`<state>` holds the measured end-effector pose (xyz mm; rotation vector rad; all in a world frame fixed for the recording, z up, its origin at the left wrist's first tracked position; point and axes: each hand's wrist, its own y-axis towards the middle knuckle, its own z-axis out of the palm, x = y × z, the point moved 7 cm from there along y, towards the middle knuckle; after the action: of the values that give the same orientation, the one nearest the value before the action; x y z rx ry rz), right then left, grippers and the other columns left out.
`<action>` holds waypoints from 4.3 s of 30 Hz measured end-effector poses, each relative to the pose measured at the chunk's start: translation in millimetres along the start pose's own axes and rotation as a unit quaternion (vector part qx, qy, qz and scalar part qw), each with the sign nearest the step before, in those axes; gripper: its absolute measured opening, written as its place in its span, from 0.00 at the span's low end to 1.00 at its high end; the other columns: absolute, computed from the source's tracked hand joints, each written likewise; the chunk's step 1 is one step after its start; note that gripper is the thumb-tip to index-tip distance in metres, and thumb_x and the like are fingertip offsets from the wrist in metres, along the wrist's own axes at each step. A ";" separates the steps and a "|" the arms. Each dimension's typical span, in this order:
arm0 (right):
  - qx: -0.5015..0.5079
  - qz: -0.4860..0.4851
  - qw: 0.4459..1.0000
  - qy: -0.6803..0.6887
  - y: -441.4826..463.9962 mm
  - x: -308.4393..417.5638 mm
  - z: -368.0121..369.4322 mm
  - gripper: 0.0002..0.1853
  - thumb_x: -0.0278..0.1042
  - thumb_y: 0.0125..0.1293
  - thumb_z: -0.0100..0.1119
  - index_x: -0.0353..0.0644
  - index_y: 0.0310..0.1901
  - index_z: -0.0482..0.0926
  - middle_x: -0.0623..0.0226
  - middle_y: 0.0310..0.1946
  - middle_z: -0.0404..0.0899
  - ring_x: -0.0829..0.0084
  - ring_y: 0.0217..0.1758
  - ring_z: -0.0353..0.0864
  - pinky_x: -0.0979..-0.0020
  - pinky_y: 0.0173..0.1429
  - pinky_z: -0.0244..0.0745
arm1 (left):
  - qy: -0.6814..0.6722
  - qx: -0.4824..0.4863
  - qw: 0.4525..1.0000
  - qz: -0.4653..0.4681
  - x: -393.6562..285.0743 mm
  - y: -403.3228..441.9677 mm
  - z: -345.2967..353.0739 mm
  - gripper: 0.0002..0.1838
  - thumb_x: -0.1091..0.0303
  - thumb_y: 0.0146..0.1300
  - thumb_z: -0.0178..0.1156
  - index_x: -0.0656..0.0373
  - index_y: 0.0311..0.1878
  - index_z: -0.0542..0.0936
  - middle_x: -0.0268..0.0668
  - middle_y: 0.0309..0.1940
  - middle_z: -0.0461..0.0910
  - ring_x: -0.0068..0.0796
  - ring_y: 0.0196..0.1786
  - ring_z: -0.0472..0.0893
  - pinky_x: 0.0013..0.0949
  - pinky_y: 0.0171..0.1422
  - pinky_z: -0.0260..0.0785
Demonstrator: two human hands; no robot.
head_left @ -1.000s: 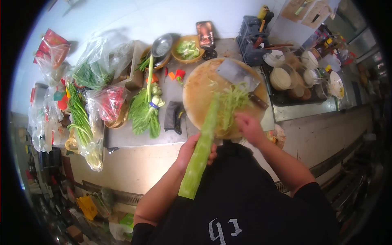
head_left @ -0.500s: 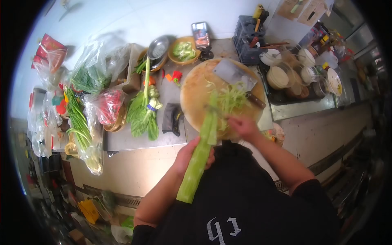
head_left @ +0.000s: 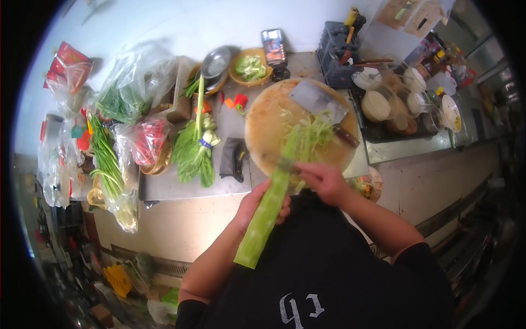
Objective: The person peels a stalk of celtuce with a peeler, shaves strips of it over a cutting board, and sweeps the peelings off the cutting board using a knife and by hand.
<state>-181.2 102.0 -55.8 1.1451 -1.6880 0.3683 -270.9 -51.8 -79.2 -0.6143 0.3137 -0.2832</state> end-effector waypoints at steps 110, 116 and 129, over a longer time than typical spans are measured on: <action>-0.244 0.367 0.851 0.286 0.8 -79.0 -46.1 0.15 0.36 0.71 0.61 0.41 0.56 0.80 0.79 0.24 0.71 0.87 0.26 0.67 0.79 0.30 0.64 | 0.209 -0.137 0.960 0.129 -69.9 68.9 45.2 0.24 0.44 0.68 0.54 0.60 0.41 0.74 0.40 0.27 0.76 0.33 0.27 0.77 0.36 0.30 0.69; 0.046 0.232 0.964 0.122 48.5 15.0 -47.1 0.22 0.46 0.61 0.71 0.39 0.49 0.80 0.76 0.23 0.72 0.83 0.25 0.68 0.73 0.29 0.65 | 0.380 -0.074 0.903 0.185 -68.8 114.6 48.9 0.13 0.57 0.72 0.51 0.55 0.48 0.77 0.36 0.36 0.80 0.28 0.33 0.80 0.33 0.37 0.78; 0.004 0.240 0.953 0.186 60.3 0.6 -44.7 0.17 0.45 0.60 0.70 0.40 0.38 0.80 0.75 0.23 0.72 0.80 0.25 0.67 0.71 0.32 0.67 | 0.178 -0.118 0.965 0.156 -66.8 76.3 49.2 0.15 0.56 0.75 0.48 0.57 0.52 0.77 0.37 0.37 0.79 0.31 0.37 0.81 0.37 0.40 0.78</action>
<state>-205.4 163.1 -19.6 0.6048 -1.6068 0.8394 -301.3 56.6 -73.5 -0.7370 0.7905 -0.0497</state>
